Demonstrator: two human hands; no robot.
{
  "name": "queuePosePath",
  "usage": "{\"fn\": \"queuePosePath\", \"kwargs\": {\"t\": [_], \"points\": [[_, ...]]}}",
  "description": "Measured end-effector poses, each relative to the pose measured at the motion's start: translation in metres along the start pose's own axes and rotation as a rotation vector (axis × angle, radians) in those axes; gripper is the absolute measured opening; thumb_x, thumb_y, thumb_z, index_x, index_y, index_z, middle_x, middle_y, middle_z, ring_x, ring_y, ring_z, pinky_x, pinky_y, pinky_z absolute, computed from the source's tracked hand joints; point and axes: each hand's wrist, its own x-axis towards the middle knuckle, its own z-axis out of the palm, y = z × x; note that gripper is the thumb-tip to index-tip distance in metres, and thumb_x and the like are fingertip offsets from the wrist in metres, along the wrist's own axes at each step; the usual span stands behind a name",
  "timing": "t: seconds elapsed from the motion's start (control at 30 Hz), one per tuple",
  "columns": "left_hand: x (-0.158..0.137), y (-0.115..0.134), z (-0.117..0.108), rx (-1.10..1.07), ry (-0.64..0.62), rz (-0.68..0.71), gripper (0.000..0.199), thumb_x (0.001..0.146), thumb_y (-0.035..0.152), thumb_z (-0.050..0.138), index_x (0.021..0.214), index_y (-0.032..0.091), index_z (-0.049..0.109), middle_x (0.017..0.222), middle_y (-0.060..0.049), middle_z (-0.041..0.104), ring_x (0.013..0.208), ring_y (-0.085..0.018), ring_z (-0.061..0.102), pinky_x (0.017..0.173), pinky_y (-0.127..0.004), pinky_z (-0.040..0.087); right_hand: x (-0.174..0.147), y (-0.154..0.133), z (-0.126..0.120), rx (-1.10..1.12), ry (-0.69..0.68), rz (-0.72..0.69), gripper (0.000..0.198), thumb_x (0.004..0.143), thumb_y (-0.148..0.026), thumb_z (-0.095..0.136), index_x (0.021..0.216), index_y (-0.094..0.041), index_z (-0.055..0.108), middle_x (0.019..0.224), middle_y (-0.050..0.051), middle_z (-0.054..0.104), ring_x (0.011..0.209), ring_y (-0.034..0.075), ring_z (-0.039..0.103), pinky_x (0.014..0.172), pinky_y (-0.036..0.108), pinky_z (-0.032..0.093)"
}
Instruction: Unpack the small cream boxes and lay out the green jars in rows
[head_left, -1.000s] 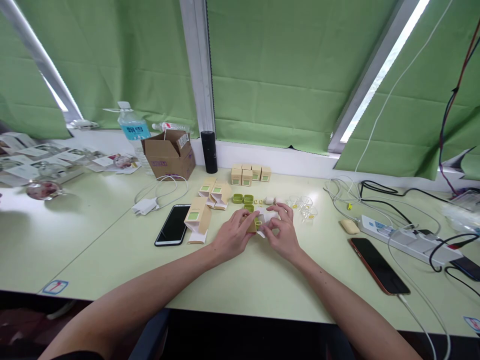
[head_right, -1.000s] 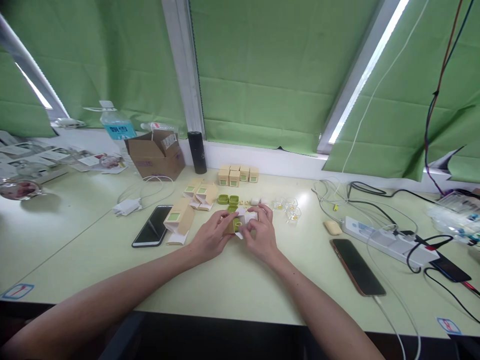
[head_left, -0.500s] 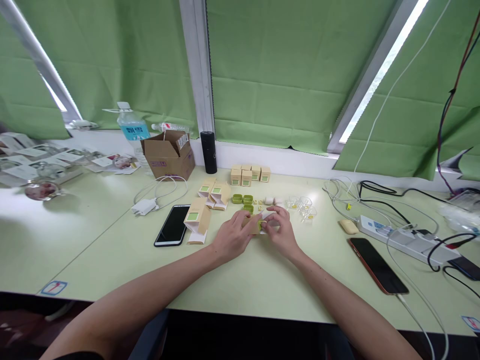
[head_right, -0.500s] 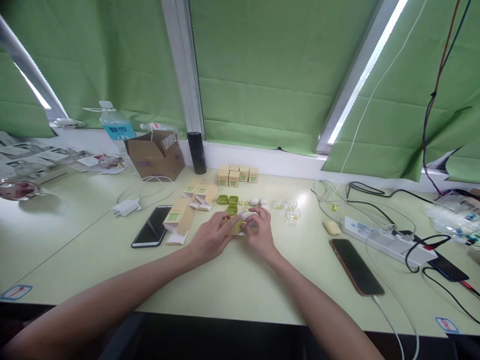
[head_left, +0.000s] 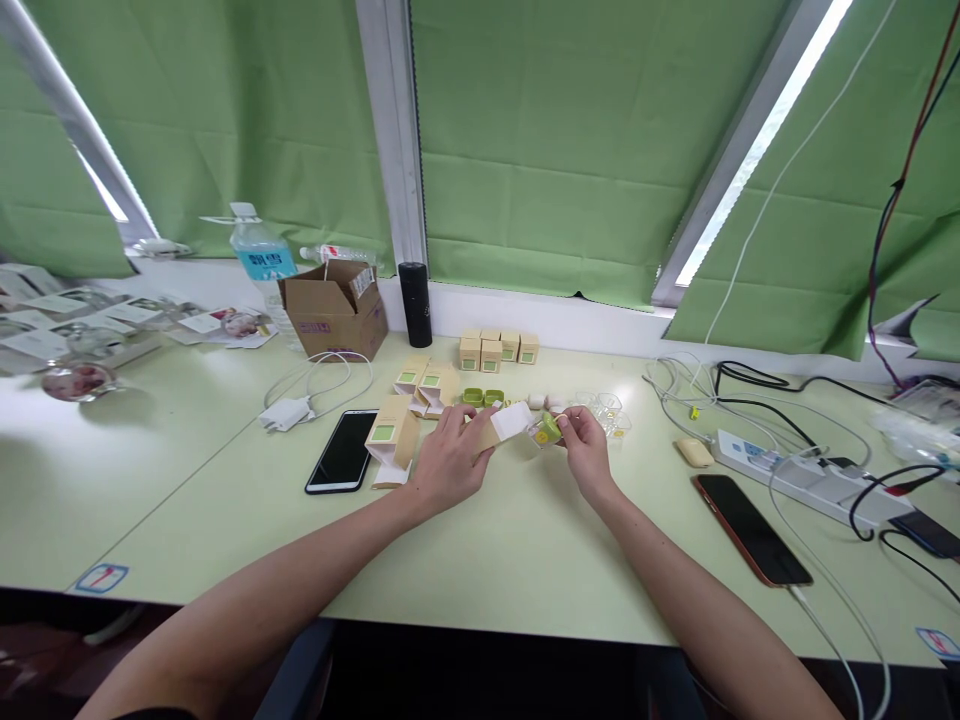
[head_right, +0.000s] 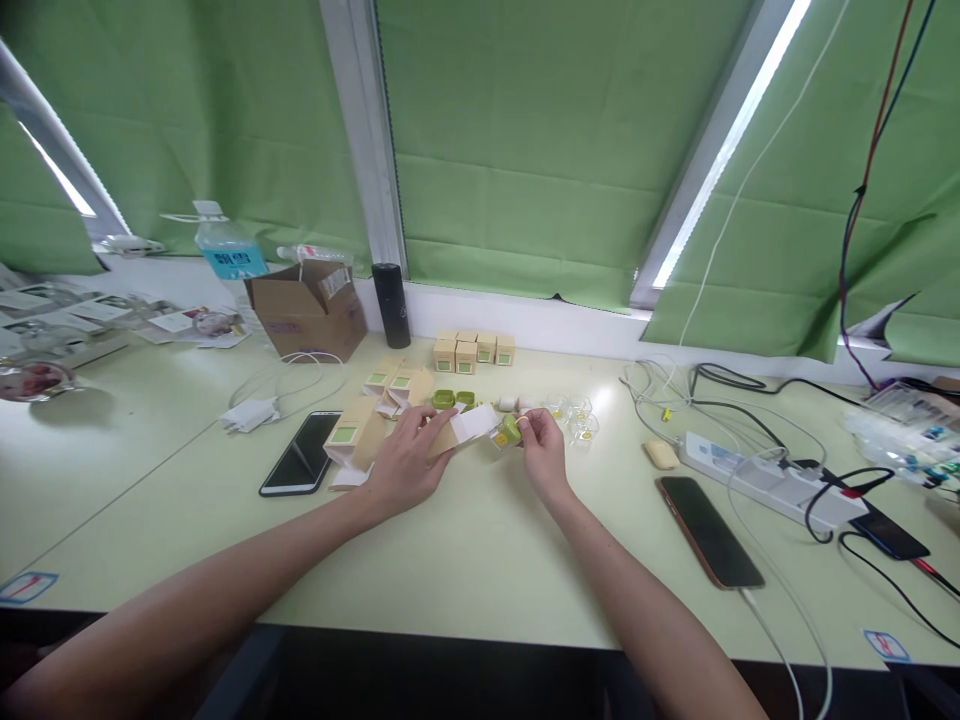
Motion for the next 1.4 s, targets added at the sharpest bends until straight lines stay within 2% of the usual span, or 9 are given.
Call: {"fn": "queuePosePath", "kwargs": {"t": [0.17,0.37,0.53,0.67,0.9,1.03,1.13,1.23,1.4], "points": [[0.007,-0.008,-0.001,-0.247,0.086,-0.192,0.053,0.095,0.034,0.058,0.147,0.025,0.046,0.126,-0.012,0.052,0.119,-0.029,0.053,0.099,-0.046,0.051,-0.003,-0.005,-0.002,-0.267,-0.162,-0.132,0.025,0.095,-0.050,0.054,0.090,-0.025,0.055,0.096,0.005,0.074,0.090,0.023,0.070,0.083,0.040,0.055],[0.011,-0.010,0.004,-0.874,0.102,-0.411,0.057,0.096,0.048,0.059,0.145,0.024,0.046,0.132,-0.012,0.059,0.121,-0.024,0.056,0.095,-0.036,0.053,-0.012,-0.006,0.004,-0.508,-0.355,-0.148,0.012,0.096,-0.034,0.050,0.090,-0.026,0.057,0.102,0.004,0.077,0.089,0.024,0.072,0.080,0.040,0.054],[0.012,-0.011,0.010,-1.399,0.044,-0.641,0.053,0.091,0.052,0.066,0.135,0.025,0.052,0.124,-0.007,0.066,0.110,-0.021,0.064,0.086,-0.033,0.057,-0.013,-0.010,0.003,-0.499,-0.288,-0.247,0.016,0.094,-0.033,0.054,0.105,-0.027,0.064,0.111,0.005,0.076,0.104,0.027,0.070,0.091,0.045,0.054],[0.012,-0.006,0.008,-1.592,-0.026,-0.659,0.044,0.092,0.052,0.067,0.125,0.025,0.056,0.123,-0.006,0.066,0.102,-0.022,0.067,0.076,-0.035,0.061,-0.013,-0.016,0.003,-0.435,-0.201,-0.381,0.018,0.094,-0.035,0.056,0.108,-0.027,0.066,0.113,0.007,0.073,0.114,0.028,0.064,0.101,0.049,0.050],[0.008,0.016,0.000,-1.635,-0.122,-0.647,0.042,0.090,0.055,0.068,0.117,0.023,0.059,0.111,-0.006,0.067,0.092,-0.021,0.068,0.072,-0.034,0.061,-0.029,-0.031,0.013,-0.428,-0.272,-0.421,0.031,0.092,-0.041,0.061,0.120,-0.029,0.066,0.125,0.007,0.069,0.125,0.032,0.053,0.108,0.053,0.044],[0.004,0.023,-0.001,-1.587,-0.138,-0.670,0.044,0.089,0.059,0.069,0.114,0.024,0.060,0.102,-0.002,0.066,0.085,-0.014,0.064,0.066,-0.022,0.053,-0.037,-0.032,0.019,-0.405,-0.279,-0.341,0.046,0.089,-0.047,0.066,0.131,-0.029,0.062,0.128,0.009,0.066,0.123,0.032,0.053,0.106,0.053,0.046],[0.003,0.023,-0.001,-1.550,-0.169,-0.640,0.046,0.089,0.062,0.066,0.116,0.024,0.058,0.102,-0.002,0.066,0.085,-0.014,0.064,0.069,-0.023,0.054,-0.038,-0.029,0.020,-0.315,-0.254,-0.270,0.048,0.087,-0.052,0.067,0.128,-0.027,0.063,0.123,0.010,0.066,0.118,0.031,0.057,0.101,0.049,0.049],[0.002,0.022,-0.001,-1.482,-0.180,-0.519,0.045,0.093,0.061,0.060,0.119,0.024,0.055,0.109,-0.005,0.066,0.094,-0.019,0.066,0.083,-0.035,0.057,-0.034,-0.026,0.018,-0.188,-0.197,-0.223,0.047,0.087,-0.056,0.067,0.122,-0.025,0.064,0.117,0.009,0.069,0.109,0.029,0.062,0.094,0.044,0.051],[-0.002,0.020,0.000,-1.221,-0.134,-0.245,0.049,0.096,0.046,0.062,0.137,0.026,0.044,0.128,-0.010,0.060,0.115,-0.023,0.061,0.104,-0.043,0.048,-0.026,-0.028,0.014,-0.047,-0.149,-0.119,0.044,0.088,-0.060,0.064,0.113,-0.024,0.064,0.108,0.009,0.074,0.099,0.028,0.067,0.086,0.041,0.052]]}}
